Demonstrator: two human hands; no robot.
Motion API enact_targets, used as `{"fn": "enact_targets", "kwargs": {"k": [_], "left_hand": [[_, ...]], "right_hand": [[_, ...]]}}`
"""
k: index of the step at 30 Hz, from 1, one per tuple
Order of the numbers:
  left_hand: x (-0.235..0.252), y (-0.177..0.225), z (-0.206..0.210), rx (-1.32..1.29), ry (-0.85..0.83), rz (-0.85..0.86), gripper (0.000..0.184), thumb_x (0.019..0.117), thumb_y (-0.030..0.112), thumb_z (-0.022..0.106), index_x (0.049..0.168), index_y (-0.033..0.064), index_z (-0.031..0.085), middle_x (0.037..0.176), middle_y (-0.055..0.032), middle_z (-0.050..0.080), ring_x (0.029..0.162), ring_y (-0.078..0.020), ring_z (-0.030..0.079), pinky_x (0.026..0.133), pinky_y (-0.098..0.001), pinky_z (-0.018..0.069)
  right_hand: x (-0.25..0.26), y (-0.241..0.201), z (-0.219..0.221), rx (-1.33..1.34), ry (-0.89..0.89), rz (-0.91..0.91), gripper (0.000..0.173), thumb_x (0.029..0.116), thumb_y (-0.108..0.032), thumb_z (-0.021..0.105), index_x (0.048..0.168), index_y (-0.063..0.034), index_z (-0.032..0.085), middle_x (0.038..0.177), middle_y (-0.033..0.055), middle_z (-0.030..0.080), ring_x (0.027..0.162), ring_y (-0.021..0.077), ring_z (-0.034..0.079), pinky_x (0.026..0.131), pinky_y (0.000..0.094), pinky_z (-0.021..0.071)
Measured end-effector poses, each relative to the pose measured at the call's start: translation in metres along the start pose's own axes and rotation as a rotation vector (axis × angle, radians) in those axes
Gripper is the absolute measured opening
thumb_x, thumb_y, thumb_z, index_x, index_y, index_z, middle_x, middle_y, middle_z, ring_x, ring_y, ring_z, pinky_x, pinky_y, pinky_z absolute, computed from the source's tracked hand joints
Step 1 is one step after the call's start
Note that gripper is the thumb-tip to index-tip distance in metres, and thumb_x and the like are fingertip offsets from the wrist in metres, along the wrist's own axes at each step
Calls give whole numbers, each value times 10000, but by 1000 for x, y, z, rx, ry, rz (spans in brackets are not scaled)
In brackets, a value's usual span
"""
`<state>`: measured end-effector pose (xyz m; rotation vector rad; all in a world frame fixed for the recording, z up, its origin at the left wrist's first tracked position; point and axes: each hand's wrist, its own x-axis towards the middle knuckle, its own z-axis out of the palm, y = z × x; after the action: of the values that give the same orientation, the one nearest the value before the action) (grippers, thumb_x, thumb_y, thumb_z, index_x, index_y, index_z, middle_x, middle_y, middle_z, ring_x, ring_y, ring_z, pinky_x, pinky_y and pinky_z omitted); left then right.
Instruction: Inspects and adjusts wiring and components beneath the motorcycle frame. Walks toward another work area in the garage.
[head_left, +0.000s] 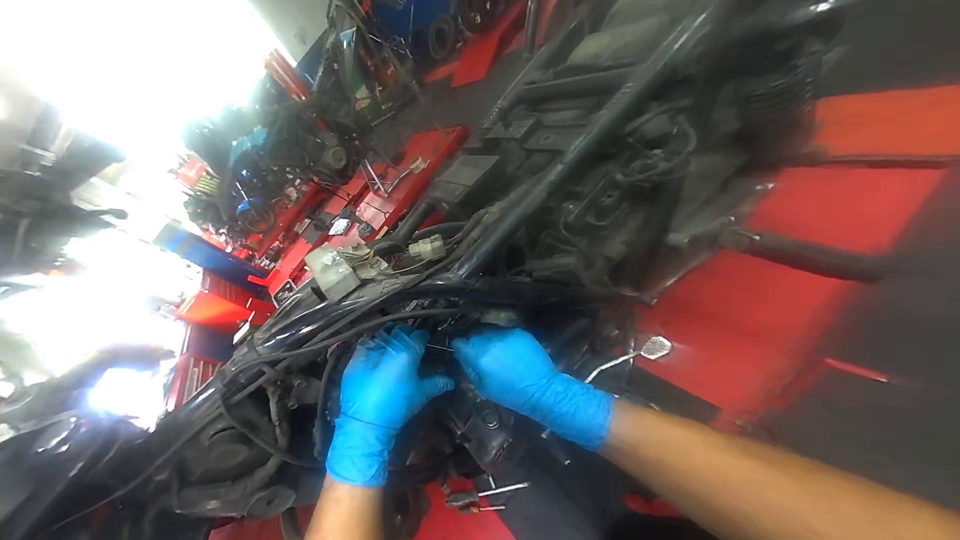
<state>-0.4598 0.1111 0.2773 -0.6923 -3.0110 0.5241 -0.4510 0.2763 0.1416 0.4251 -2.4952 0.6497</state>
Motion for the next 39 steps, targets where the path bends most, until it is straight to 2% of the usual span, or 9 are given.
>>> {"fn": "enact_targets", "kwargs": {"k": [4, 11, 19, 22, 26, 30, 33, 36, 39], "left_hand": [[2, 2, -1, 18, -50, -7, 735, 789, 766, 670, 1308, 246, 680, 1363, -13, 648, 1316, -221, 569, 1138, -486, 429], [6, 2, -12, -8, -149, 2, 757, 754, 738, 717, 1342, 265, 653, 1387, 2, 631, 1340, -223, 547, 1162, -493, 403], [3, -1, -9, -4, -105, 23, 823, 749, 794, 671, 1364, 248, 645, 1413, -15, 620, 1362, -235, 536, 1161, -496, 405], [5, -2, -9, -15, -84, 43, 843, 754, 784, 687, 1411, 262, 611, 1421, -9, 618, 1345, -222, 554, 1149, -490, 420], [3, -3, -8, -15, -105, 17, 778, 749, 782, 693, 1326, 261, 663, 1340, -1, 652, 1278, -223, 591, 1114, -488, 453], [4, 3, -9, 17, -144, -23, 817, 739, 803, 685, 1331, 241, 664, 1372, -21, 637, 1306, -247, 573, 1112, -504, 450], [4, 5, -11, 31, -160, -39, 817, 729, 813, 689, 1315, 244, 674, 1368, -17, 642, 1300, -245, 575, 1115, -505, 443], [5, 3, -8, 37, -144, -34, 812, 712, 824, 692, 1300, 263, 680, 1340, 3, 650, 1280, -226, 585, 1106, -492, 453], [5, 1, -7, 36, -129, -17, 825, 689, 829, 707, 1286, 261, 684, 1319, 7, 659, 1269, -221, 590, 1096, -485, 462]], "right_hand": [[15, 3, 6, 37, -401, 86, 239, 941, -203, 628, 1159, -153, 714, 1058, 104, 714, 1039, 323, 684, 818, 520, 565], [44, -20, -72, 323, -767, 269, 296, 979, -352, 533, 920, -104, 686, 892, 132, 687, 896, 347, 678, 718, 596, 503], [38, -34, -81, 222, -727, 223, 299, 997, -277, 486, 1011, -27, 649, 972, 212, 691, 956, 430, 687, 729, 640, 517], [21, -22, -58, 184, -495, 138, 270, 992, -257, 468, 1006, -50, 641, 848, 175, 690, 842, 400, 711, 662, 598, 529], [9, -2, -19, 143, -297, 39, 220, 985, -243, 509, 987, -113, 686, 763, 104, 685, 735, 330, 715, 580, 532, 545], [20, 6, -5, 147, -481, 104, 227, 1033, -234, 508, 1139, -148, 689, 1054, 117, 706, 1009, 337, 699, 747, 564, 569], [32, 3, -5, 186, -622, 140, 222, 1004, -205, 569, 1192, -158, 679, 1174, 115, 676, 1103, 341, 664, 790, 591, 560], [35, 3, -11, 254, -624, 150, 186, 1013, -284, 560, 1040, -155, 692, 1012, 92, 700, 980, 315, 688, 745, 576, 551], [28, -9, -34, 348, -633, 220, 344, 1051, -395, 470, 965, -134, 677, 859, 97, 687, 867, 309, 690, 719, 561, 526]]}}
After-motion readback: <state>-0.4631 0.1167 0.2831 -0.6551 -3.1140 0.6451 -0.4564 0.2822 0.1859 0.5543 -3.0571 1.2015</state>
